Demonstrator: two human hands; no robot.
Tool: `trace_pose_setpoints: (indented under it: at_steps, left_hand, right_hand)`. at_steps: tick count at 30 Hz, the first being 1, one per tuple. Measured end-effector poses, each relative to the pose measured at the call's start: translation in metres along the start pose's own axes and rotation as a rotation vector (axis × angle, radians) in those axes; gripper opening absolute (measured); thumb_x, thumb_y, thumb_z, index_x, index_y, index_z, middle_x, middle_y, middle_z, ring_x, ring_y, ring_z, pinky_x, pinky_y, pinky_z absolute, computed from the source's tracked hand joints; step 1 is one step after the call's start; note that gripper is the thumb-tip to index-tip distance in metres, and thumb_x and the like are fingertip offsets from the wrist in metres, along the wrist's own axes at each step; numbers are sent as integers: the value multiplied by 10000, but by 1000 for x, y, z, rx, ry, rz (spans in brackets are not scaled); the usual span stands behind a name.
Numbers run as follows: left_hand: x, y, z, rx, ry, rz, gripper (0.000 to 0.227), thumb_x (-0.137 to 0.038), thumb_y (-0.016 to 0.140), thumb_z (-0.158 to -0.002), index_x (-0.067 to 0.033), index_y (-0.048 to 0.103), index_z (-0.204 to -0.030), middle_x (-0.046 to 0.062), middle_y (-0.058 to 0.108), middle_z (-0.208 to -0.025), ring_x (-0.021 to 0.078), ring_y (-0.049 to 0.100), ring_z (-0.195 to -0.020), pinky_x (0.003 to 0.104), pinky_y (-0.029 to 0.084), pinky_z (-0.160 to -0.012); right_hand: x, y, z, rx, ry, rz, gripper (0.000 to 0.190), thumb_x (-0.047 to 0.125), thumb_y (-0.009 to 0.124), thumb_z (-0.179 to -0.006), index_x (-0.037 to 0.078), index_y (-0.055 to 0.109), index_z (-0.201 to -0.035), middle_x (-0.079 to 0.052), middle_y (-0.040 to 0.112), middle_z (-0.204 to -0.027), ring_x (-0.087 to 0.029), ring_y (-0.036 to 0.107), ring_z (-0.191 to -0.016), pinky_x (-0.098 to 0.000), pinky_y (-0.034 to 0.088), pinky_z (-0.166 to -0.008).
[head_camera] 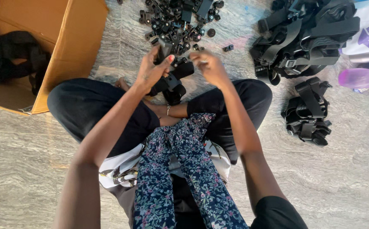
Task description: The person sits on the floor and assembles small black plastic camera mounts by hand. They pick up a mount base, insert a screw or pin, attach a bracket, and place the completed unit into a cardboard box. The process is repeated with multiple units.
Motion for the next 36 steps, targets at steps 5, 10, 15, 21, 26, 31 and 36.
trace_pose_setpoints:
  at_steps: [5, 10, 15, 21, 26, 31, 36]
  left_hand:
    - [-52, -29, -38, -39, 67, -218, 447, -334, 606, -1079, -80, 660, -1443, 10, 740, -934, 83, 631, -633, 251, 526, -546]
    - [-49, -46, -75, -80, 198, 245, 376, -202, 786, -971, -25, 624, -1259, 16, 694, -969, 83, 633, -720, 247, 531, -615]
    - [-12, -46, -104, -87, 114, 534, 223, -137, 825, -959, -36, 681, -1096, 29, 673, -936, 103, 607, -757, 269, 490, -669]
    - [8, -20, -111, 29, -106, 748, 170, -169, 777, -963, -49, 669, -1013, 53, 698, -877, 141, 644, -707, 295, 510, -624]
    - [0, -13, -115, 83, -79, 687, 163, -94, 747, -1007, -26, 651, -1119, 60, 708, -968, 151, 677, -809, 312, 523, -641]
    - [-5, -13, -112, 90, -106, 735, 379, -68, 699, -1025, -77, 532, -1365, 93, 688, -1057, 202, 733, -892, 328, 599, -700]
    - [-11, -4, -108, 124, -117, 706, 501, -83, 669, -1023, -103, 414, -1453, 178, 716, -1122, 285, 770, -966, 352, 651, -756]
  right_hand:
    - [-28, -128, -20, -701, -83, 302, 190, -42, 683, -939, 81, 734, -1075, -97, 702, -969, -221, 721, -845, -325, 577, -692]
    - [-14, -104, -32, -644, -337, 616, 298, 21, 794, -796, 75, 719, -1079, -95, 710, -1006, -276, 676, -920, -407, 516, -787]
    - [-41, -87, -67, -513, -118, 252, 478, -171, 522, -767, 84, 718, -1120, -91, 718, -1046, -245, 704, -976, -367, 548, -783]
    - [-23, -104, -77, -729, -133, 481, 312, -64, 699, -852, 57, 683, -1139, -116, 649, -1066, -275, 652, -928, -375, 542, -767]
    - [-16, -95, -92, -728, -131, 696, 210, 47, 798, -886, 88, 692, -1062, -81, 659, -1017, -289, 618, -927, -405, 504, -827]
    - [-82, -103, -93, -705, 203, -516, 104, 89, 693, -957, 17, 698, -1031, -101, 699, -963, -183, 631, -804, -353, 500, -770]
    - [-76, -46, -93, -342, 233, -1069, 101, 87, 668, -918, 18, 674, -991, -98, 724, -936, -171, 662, -823, -314, 553, -781]
Point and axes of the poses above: each hand's wrist, its own z-axis away from the middle knuckle, its own y-axis out of the palm, x = y × z, the point moved 9 cm from there along -z, towards the middle knuckle
